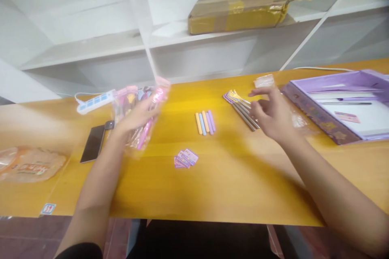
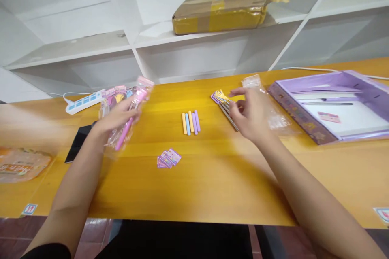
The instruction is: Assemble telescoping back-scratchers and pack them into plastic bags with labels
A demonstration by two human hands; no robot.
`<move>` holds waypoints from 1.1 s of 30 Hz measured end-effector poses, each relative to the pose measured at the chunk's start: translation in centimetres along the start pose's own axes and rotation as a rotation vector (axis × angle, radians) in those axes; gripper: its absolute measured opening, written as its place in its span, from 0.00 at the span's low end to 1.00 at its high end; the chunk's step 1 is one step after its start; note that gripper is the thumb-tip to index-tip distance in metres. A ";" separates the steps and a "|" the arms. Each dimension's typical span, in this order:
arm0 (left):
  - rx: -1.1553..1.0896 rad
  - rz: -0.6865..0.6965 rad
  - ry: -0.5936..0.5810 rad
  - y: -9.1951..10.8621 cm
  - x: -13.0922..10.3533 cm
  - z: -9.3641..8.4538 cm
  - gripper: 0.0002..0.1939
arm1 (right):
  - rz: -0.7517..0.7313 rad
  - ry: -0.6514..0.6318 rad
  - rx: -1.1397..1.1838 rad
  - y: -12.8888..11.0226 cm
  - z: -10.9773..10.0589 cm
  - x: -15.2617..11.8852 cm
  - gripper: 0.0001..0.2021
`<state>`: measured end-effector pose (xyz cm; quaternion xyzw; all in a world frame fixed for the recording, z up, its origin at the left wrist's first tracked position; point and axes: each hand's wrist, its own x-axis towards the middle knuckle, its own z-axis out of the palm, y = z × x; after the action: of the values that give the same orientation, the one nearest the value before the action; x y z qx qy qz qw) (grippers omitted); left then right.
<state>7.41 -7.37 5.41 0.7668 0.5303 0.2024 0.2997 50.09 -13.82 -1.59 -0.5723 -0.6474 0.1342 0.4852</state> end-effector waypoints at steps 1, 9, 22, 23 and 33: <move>-0.185 -0.017 -0.137 1.3 -1.2 1.5 0.24 | -0.001 -0.082 0.119 -1.5 0.6 -0.7 0.15; -0.824 -0.093 -0.829 3.2 -8.2 11.6 0.58 | -0.110 -0.390 0.143 -6.0 5.9 -6.1 0.15; -1.310 -0.167 -0.862 0.6 -8.5 15.1 0.48 | 0.034 -0.499 0.525 -4.8 5.9 -7.9 0.14; -1.302 -0.176 -0.849 0.6 -8.4 15.0 0.48 | 0.034 -0.484 0.554 -4.7 6.2 -8.1 0.13; -1.228 -0.212 -0.722 0.9 -8.6 14.9 0.51 | -0.087 -0.349 0.469 -3.0 6.4 -7.3 0.10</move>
<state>14.36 -19.31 -4.94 0.4232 0.2602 0.1679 0.8515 42.35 -18.64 -6.05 -0.3846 -0.6960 0.3557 0.4910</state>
